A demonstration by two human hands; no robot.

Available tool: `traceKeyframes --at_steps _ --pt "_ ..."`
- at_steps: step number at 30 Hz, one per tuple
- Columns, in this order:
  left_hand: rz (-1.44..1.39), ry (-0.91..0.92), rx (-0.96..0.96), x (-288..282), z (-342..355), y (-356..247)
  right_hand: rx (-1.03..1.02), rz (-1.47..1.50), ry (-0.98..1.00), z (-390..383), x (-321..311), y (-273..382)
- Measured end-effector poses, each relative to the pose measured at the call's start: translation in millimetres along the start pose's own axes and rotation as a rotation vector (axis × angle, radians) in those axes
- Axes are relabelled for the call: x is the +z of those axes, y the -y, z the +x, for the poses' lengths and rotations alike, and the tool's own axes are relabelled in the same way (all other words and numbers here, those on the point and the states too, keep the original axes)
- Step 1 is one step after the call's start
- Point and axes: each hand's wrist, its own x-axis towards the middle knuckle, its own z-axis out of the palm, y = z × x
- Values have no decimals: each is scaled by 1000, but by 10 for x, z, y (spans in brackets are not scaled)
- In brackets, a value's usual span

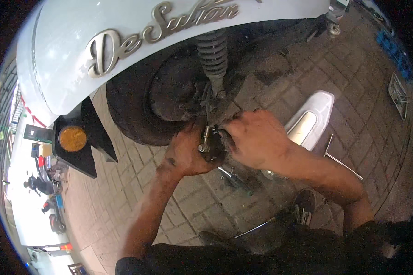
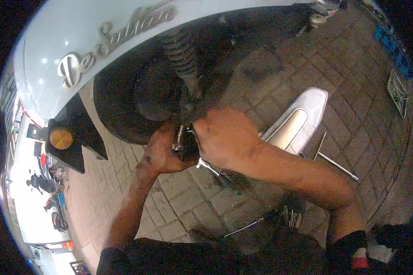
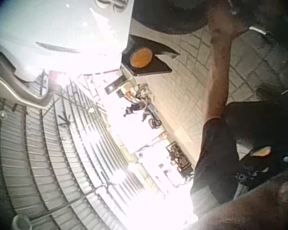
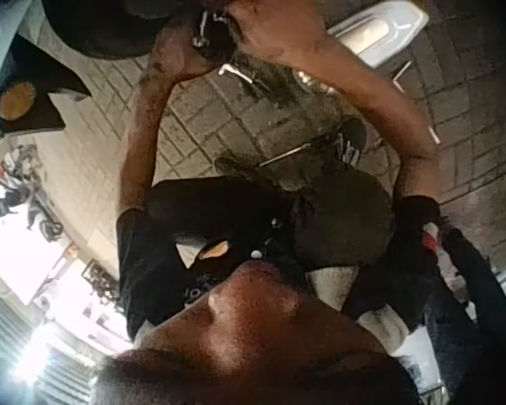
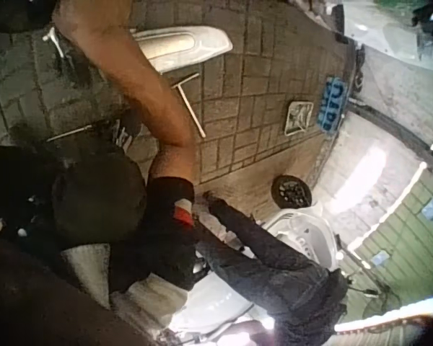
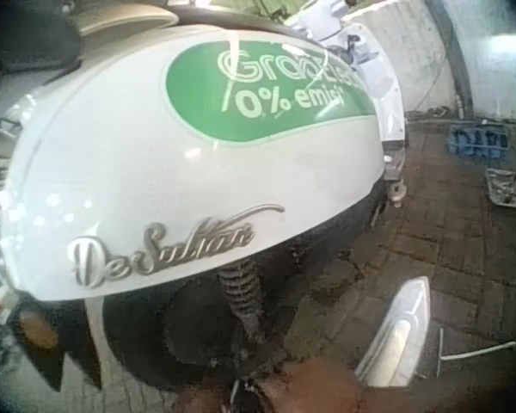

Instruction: The person removes brake components from a scooter using a wrench and a socket tool, cleans the parts with a cloth, and then begins to reassemble the brake assembly by hand.

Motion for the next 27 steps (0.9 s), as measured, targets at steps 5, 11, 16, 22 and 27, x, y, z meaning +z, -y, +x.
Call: traceKeyframes --at_steps 5,11,16,22,27 --pt "70 -42 27 126 -24 48 81 -27 -39 -38 51 149" --pt "40 -15 -48 20 -4 -157 45 -86 -202 -93 111 268" --pt "23 -8 -67 18 -12 -172 82 -96 -116 -55 6 269" --pt "8 23 -119 -40 -2 -289 57 -93 -134 -32 29 149" --pt "76 -70 -68 85 -1 -232 119 -83 -110 -67 18 193"
